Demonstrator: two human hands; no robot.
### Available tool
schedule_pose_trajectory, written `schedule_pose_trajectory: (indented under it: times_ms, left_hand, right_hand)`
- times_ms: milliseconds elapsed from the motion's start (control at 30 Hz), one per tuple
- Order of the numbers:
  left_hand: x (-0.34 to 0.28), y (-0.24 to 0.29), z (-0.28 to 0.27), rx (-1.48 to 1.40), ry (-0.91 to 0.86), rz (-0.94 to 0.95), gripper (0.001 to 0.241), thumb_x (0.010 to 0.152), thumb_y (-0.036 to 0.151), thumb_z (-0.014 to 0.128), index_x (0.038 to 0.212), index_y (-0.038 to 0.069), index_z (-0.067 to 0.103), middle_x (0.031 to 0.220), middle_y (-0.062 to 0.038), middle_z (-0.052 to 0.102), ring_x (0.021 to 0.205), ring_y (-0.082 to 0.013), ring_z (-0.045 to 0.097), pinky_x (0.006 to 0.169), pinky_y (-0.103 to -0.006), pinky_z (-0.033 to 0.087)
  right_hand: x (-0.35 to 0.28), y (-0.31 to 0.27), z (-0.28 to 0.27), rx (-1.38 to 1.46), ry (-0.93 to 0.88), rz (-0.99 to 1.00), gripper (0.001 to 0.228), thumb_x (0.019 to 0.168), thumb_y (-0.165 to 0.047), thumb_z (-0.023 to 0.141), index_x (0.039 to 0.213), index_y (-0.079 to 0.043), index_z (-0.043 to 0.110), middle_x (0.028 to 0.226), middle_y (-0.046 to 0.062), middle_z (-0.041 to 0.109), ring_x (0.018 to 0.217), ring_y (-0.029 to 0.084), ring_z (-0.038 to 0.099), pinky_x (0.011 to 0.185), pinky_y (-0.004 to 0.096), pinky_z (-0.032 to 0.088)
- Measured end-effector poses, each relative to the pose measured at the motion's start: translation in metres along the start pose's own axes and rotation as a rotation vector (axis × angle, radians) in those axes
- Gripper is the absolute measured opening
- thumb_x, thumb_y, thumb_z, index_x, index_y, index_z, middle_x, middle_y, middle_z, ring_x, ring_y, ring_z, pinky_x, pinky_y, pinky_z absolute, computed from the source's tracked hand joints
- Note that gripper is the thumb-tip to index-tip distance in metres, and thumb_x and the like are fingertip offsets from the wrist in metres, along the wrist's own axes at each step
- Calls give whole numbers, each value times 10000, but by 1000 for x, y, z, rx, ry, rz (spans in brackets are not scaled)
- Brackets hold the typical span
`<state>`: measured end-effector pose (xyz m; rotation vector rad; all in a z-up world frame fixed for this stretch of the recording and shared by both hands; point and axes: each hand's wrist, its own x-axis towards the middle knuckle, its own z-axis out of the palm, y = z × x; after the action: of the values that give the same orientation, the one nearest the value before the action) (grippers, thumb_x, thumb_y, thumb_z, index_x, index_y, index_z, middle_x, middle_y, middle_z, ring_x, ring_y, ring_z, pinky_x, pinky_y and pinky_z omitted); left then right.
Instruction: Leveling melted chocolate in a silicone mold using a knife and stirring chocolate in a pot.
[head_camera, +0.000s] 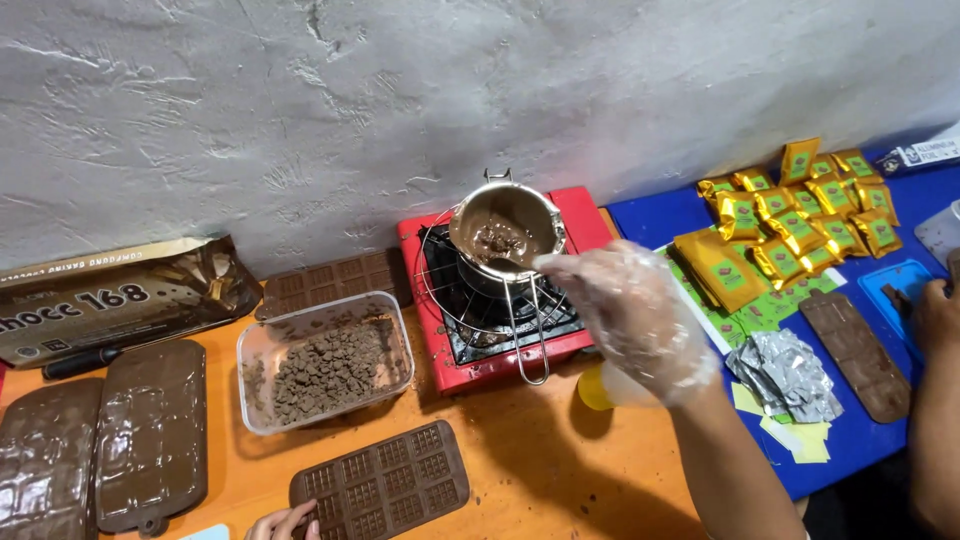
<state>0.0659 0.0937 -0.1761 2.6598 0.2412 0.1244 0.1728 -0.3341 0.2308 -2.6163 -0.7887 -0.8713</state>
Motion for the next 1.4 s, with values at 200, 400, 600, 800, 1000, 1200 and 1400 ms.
schedule_pose_trajectory:
  times_ms: [200, 400, 600, 800, 1000, 1200, 1400]
  left_hand:
    - [0, 5, -3, 5, -12, 15, 368, 716, 449, 547, 1016, 330, 722, 908, 59, 639, 862, -50, 656, 889, -231, 496]
    - [-7, 49, -33, -50, 166, 31, 275, 731, 279, 583, 955, 249, 741, 844, 36, 619, 835, -132, 610, 790, -277, 509]
    - [-12, 64, -43, -71, 233, 22, 231, 742, 220, 613, 932, 208, 744, 814, 23, 596, 750, -140, 554, 660, -260, 478]
    - [-10, 72, -53, -91, 218, 23, 224, 774, 246, 581, 924, 207, 742, 798, 17, 600, 733, -145, 555, 631, -261, 472]
    - [-11, 70, -56, -84, 228, 98, 220, 792, 250, 577, 945, 220, 731, 813, 23, 607, 702, -138, 546, 620, -256, 460]
    - [-10, 72, -62, -40, 153, 88, 232, 796, 270, 563, 960, 248, 726, 823, 25, 613, 706, -132, 561, 645, -250, 475]
    - [-9, 78, -68, -50, 160, 71, 244, 799, 274, 551, 957, 233, 732, 840, 21, 618, 767, -140, 584, 665, -250, 493]
  right_hand:
    - [0, 22, 26, -223, 71, -16, 256, 945, -56, 576, 1171, -167, 620, 570, -38, 486, 486, 94, 387, 484, 249, 376]
    - [3, 1, 5, -70, 84, 14, 115, 917, -28, 575, 996, -79, 641, 749, 52, 647, 601, 221, 512, 592, 354, 409]
    - [-2, 18, 34, -258, 141, -38, 236, 955, -95, 600, 1169, -188, 564, 591, -37, 481, 525, 120, 404, 528, 265, 375]
    - [-5, 2, 17, -151, 105, 23, 149, 948, -37, 566, 1069, -96, 628, 565, -21, 470, 501, 94, 386, 493, 258, 341]
    - [-13, 24, 39, -304, 103, 9, 332, 931, -87, 628, 1221, -237, 575, 635, -16, 549, 553, 142, 450, 502, 283, 408]
    - [-11, 11, 16, -419, 125, 122, 214, 966, -81, 532, 1118, -193, 633, 703, 1, 529, 619, 214, 439, 564, 350, 368]
    - [-8, 0, 9, -125, 72, 1, 174, 912, -3, 588, 1026, -133, 615, 737, 18, 607, 595, 184, 475, 601, 330, 386]
